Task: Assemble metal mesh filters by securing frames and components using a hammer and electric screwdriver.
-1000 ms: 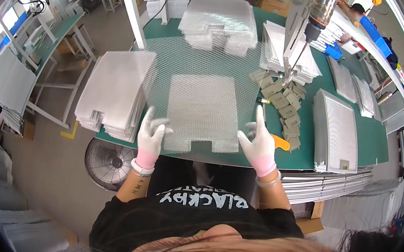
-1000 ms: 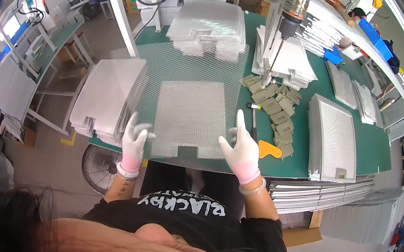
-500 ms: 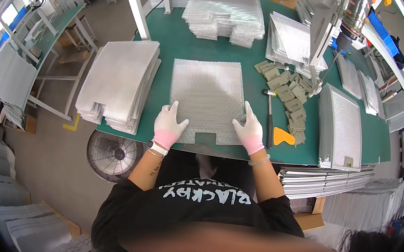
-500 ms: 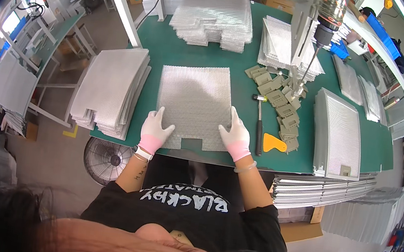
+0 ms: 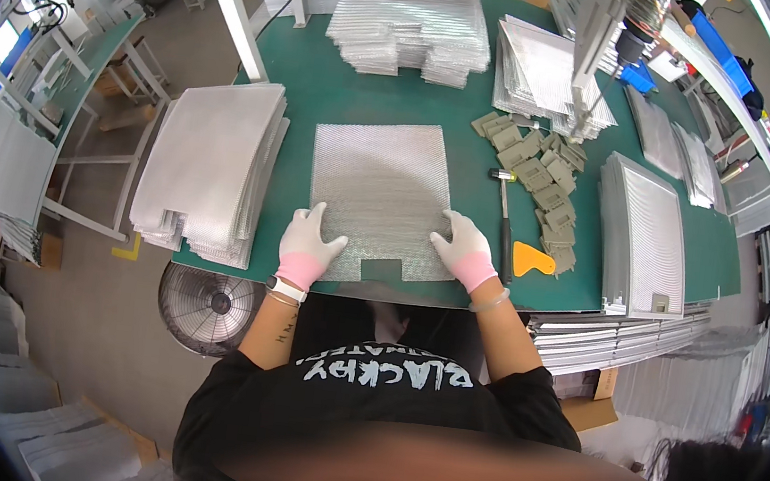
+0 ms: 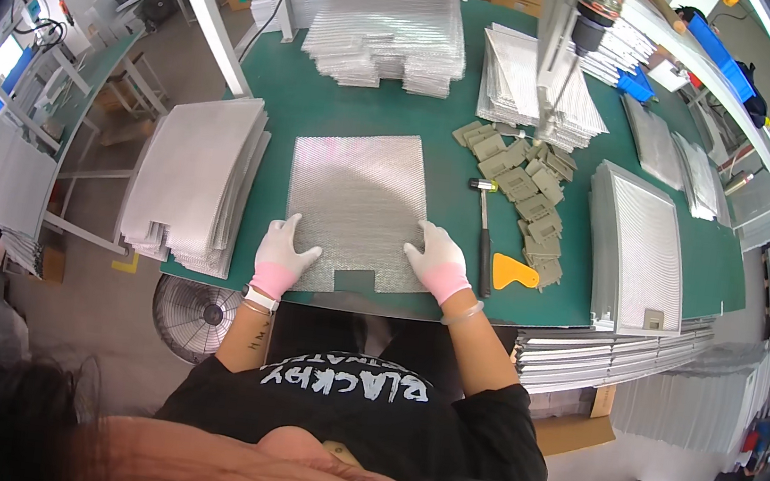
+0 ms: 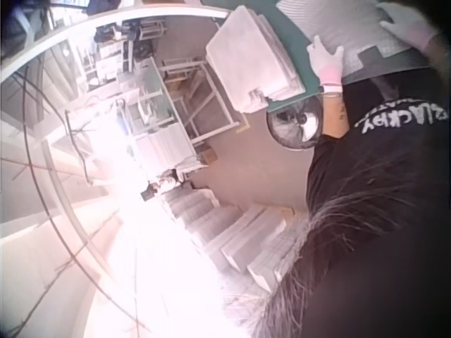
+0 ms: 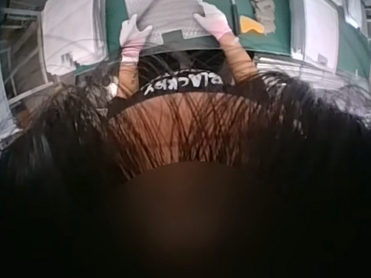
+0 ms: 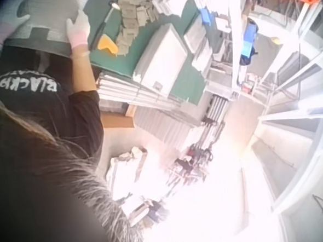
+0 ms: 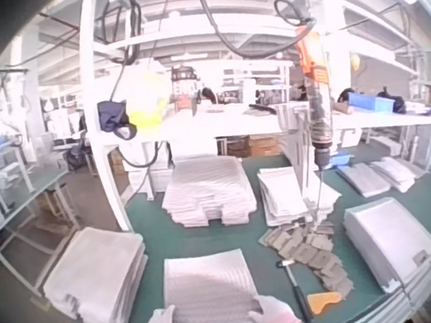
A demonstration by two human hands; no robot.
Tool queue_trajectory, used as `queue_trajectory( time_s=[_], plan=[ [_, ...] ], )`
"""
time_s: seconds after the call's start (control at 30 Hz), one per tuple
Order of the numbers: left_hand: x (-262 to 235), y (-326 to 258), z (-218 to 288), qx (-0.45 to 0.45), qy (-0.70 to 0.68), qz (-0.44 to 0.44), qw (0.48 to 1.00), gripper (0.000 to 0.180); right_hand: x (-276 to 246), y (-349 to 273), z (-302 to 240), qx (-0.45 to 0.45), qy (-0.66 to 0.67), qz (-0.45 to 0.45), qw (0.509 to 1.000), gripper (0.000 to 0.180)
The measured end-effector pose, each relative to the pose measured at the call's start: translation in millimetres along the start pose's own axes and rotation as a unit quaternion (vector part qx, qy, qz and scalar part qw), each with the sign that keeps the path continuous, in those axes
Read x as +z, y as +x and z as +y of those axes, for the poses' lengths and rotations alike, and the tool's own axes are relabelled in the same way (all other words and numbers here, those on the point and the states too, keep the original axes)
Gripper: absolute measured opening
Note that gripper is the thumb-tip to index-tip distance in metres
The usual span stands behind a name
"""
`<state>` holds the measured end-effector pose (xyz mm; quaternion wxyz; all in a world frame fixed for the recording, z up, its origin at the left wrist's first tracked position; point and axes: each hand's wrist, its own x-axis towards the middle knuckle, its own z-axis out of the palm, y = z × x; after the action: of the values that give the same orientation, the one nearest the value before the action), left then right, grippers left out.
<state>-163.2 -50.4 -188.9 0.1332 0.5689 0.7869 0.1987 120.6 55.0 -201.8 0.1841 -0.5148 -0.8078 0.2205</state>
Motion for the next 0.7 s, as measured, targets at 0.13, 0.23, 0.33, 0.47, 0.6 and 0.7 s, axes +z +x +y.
queue_trajectory(
  time_s=[0.13, 0.23, 0.33, 0.47, 0.6, 0.7],
  plan=[
    [-5, 2, 0, -0.012, -0.005, -0.016, 1.0, 0.081, -2, 0, -7, 0.007, 0.001, -0.008, 1.0, 0.054],
    [-11, 7, 6, -0.014, -0.014, -0.026, 0.999, 0.082, -15, 7, -7, 0.014, -0.007, -0.03, 0.999, 0.053],
    [-30, 16, 20, -0.067, 0.046, -0.075, 0.994, 0.085, -45, 18, 18, -0.024, -0.059, -0.049, 0.997, 0.036],
    [-6, 31, -27, 0.101, 0.11, -0.09, 0.985, 0.087, -110, 32, 80, 0.09, -0.228, 0.162, 0.956, 0.038],
    [-16, 11, -5, 0.108, 0.146, -0.125, 0.975, 0.086, -117, 3, 125, 0.244, -0.261, 0.099, 0.929, 0.053],
    [-22, -18, 14, 0.099, 0.18, -0.1, 0.973, 0.086, -118, -4, 141, 0.2, -0.271, 0.154, 0.929, 0.041]
  ],
)
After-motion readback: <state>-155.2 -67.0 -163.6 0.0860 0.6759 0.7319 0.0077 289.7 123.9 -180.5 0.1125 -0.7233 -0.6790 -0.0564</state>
